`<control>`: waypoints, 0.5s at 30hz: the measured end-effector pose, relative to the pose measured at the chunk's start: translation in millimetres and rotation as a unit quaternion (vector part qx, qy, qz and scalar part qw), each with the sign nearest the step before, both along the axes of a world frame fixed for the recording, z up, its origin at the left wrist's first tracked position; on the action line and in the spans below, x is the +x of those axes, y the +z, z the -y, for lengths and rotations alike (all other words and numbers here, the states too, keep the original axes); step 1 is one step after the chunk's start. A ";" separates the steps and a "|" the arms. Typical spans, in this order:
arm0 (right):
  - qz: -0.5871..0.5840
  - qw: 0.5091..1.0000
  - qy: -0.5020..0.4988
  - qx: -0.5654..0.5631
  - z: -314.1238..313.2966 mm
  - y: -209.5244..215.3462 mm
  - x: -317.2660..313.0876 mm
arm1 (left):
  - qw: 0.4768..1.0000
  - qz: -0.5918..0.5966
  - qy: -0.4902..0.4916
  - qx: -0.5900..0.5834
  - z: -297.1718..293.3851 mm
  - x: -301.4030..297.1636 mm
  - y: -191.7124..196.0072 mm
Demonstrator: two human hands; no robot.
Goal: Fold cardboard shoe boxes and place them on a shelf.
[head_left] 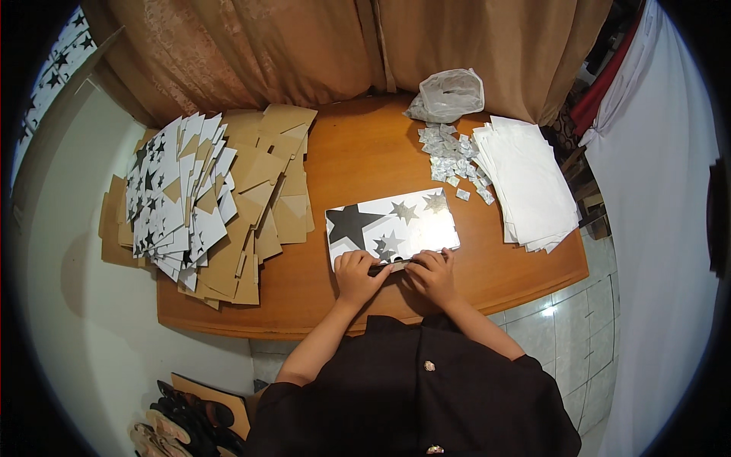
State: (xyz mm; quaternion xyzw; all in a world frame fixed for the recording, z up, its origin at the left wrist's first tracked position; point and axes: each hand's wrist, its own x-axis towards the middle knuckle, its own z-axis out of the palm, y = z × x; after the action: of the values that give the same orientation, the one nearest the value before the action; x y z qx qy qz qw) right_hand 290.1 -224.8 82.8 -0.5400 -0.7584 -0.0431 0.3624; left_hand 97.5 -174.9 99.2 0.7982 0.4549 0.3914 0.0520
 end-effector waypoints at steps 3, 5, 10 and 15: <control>0.000 1.000 -0.019 -0.001 -3.2 0.2 -4.8 | 1.000 -0.021 0.011 -0.004 -2.6 1.5 -0.5; 0.000 1.000 -0.027 -0.006 -6.0 1.3 -4.2 | 1.000 -0.014 -0.002 -0.011 -2.1 0.2 2.1; 0.031 0.999 -0.002 0.032 -7.3 -6.0 1.3 | 1.000 -0.006 -0.009 -0.014 0.0 3.6 4.6; 0.033 0.998 -0.006 0.045 -7.8 -10.4 -1.0 | 1.000 -0.004 0.018 -0.010 -0.3 4.0 0.0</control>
State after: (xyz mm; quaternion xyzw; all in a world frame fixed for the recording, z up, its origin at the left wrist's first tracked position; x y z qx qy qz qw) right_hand 289.0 -217.0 72.4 -0.5263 -0.7638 -0.0972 0.3609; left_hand 101.5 -174.5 99.3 0.7907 0.4735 0.3847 0.0509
